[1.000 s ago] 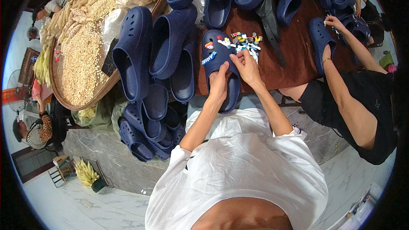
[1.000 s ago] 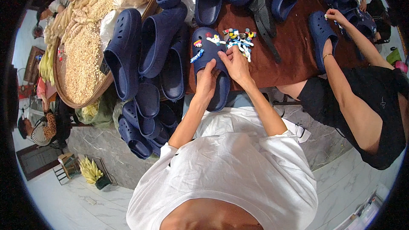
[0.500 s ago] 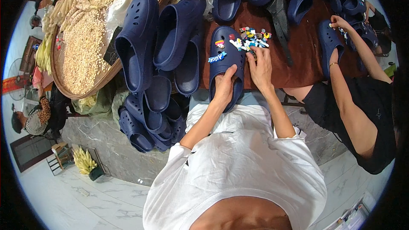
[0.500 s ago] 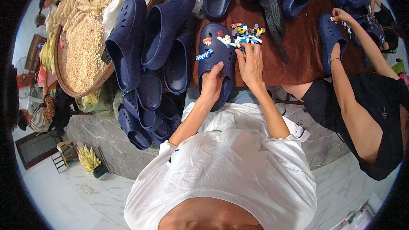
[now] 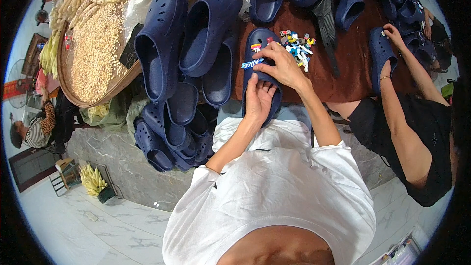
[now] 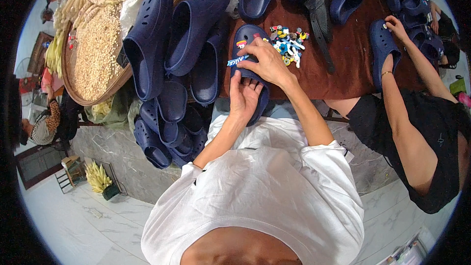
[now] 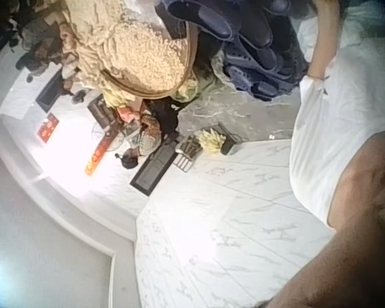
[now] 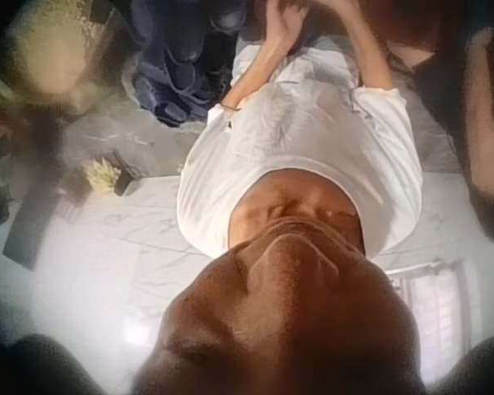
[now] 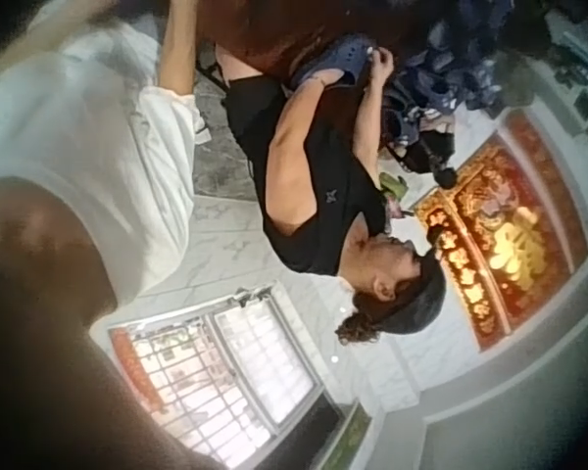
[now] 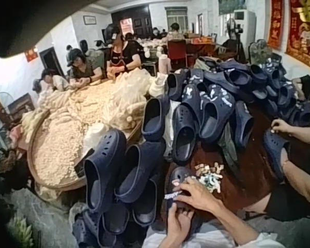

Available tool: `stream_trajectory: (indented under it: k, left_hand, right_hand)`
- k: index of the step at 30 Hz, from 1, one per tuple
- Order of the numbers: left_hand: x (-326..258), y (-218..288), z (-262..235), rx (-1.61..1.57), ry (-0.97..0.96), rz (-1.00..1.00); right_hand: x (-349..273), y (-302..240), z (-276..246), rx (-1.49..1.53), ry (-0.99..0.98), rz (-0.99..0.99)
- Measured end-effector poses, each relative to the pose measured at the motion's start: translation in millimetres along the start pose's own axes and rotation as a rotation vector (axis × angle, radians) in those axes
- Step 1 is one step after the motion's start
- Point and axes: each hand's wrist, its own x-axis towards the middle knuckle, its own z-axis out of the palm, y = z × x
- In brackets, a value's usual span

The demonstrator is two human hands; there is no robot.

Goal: Attaching decorative charms and pins into the holes of blue plastic clogs.

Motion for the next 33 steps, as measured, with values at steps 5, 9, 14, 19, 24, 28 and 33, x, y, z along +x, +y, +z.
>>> stream_trajectory:
  k: [5, 9, 14, 19, 24, 28, 33]
  left_hand:
    - [-4, 8, 8, -0.098, 0.055, -0.033]
    - [-3, 9, 3, -0.152, 0.019, -0.056]
    - [-4, 9, 7, -0.13, 0.029, -0.047]
    - [-7, 9, 10, -0.128, 0.025, -0.021]
    - [-4, 10, 14, -0.115, 0.045, -0.036]
    - [2, 8, 9, -0.123, 0.017, -0.068]
    - [10, 3, 20, 0.247, -0.047, -0.026]
  right_hand:
    - [4, 0, -2, 0.054, -0.012, 0.037]
    - [4, -9, 1, -0.033, 0.047, 0.031]
    - [1, -9, 10, -0.148, 0.142, -0.042]
    - [1, 4, 8, 0.052, 0.387, 0.024]
    - [-17, 34, -4, 0.039, 0.595, 0.154]
    - [-30, 60, -10, -0.241, 0.587, 0.215]
    - [-28, 42, -4, -0.256, 0.605, 0.13]
